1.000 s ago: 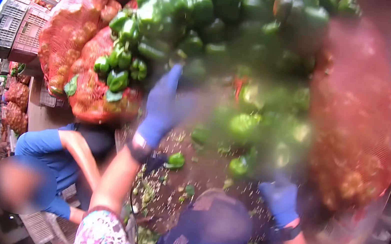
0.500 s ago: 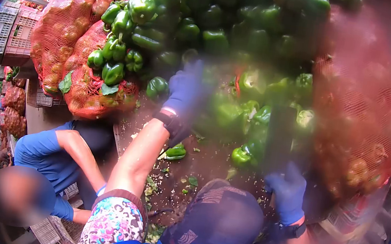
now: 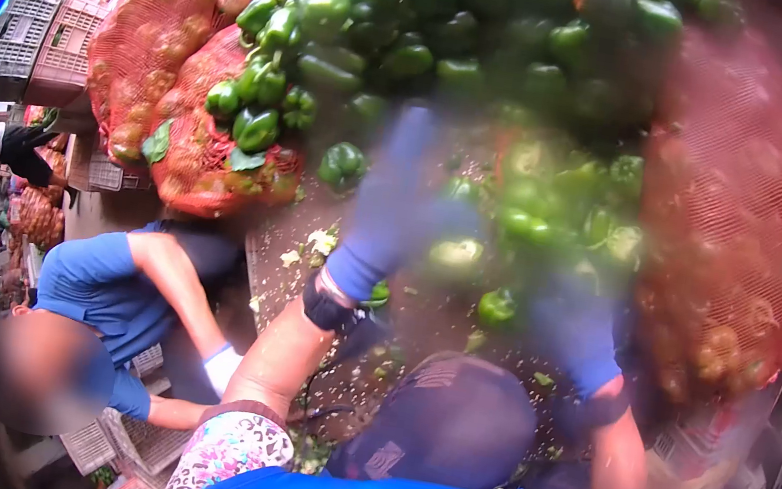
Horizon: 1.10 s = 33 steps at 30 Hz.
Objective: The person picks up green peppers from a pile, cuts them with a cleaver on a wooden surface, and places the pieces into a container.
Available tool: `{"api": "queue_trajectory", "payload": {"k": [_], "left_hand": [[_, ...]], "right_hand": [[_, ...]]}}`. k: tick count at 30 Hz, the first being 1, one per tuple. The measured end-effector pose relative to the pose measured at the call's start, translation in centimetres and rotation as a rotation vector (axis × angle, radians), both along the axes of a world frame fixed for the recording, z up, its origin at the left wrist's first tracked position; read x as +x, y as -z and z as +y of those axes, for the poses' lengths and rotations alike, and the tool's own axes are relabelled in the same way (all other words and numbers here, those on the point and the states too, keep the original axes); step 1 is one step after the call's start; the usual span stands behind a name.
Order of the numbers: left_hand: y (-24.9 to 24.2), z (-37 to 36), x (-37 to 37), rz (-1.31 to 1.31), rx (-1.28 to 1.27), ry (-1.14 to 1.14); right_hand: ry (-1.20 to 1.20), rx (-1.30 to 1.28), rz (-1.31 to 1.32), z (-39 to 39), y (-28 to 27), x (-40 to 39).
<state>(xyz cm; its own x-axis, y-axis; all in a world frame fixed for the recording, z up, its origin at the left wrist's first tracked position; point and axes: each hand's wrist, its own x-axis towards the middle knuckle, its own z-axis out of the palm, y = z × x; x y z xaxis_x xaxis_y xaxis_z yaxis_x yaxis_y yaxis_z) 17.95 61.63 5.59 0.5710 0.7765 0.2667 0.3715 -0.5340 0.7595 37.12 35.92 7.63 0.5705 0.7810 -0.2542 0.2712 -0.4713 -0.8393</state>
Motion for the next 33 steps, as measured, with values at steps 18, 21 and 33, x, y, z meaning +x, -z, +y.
{"api": "queue_trajectory", "payload": {"k": [18,21,33], "left_hand": [[-3.7,-0.2,1.1,-0.11,-0.568,-0.119],[-1.2,-1.1,-0.7,-0.201,-0.376,-0.153],[1.4,16.6,-14.5,0.98,0.07,-0.719]], "right_hand": [[0.167,0.321,0.08,4.6,-7.7,-2.0],[-0.121,-0.189,-0.01,2.4,-1.6,-0.7],[0.279,-0.057,0.395,-1.2,-1.2,-1.7]]}}
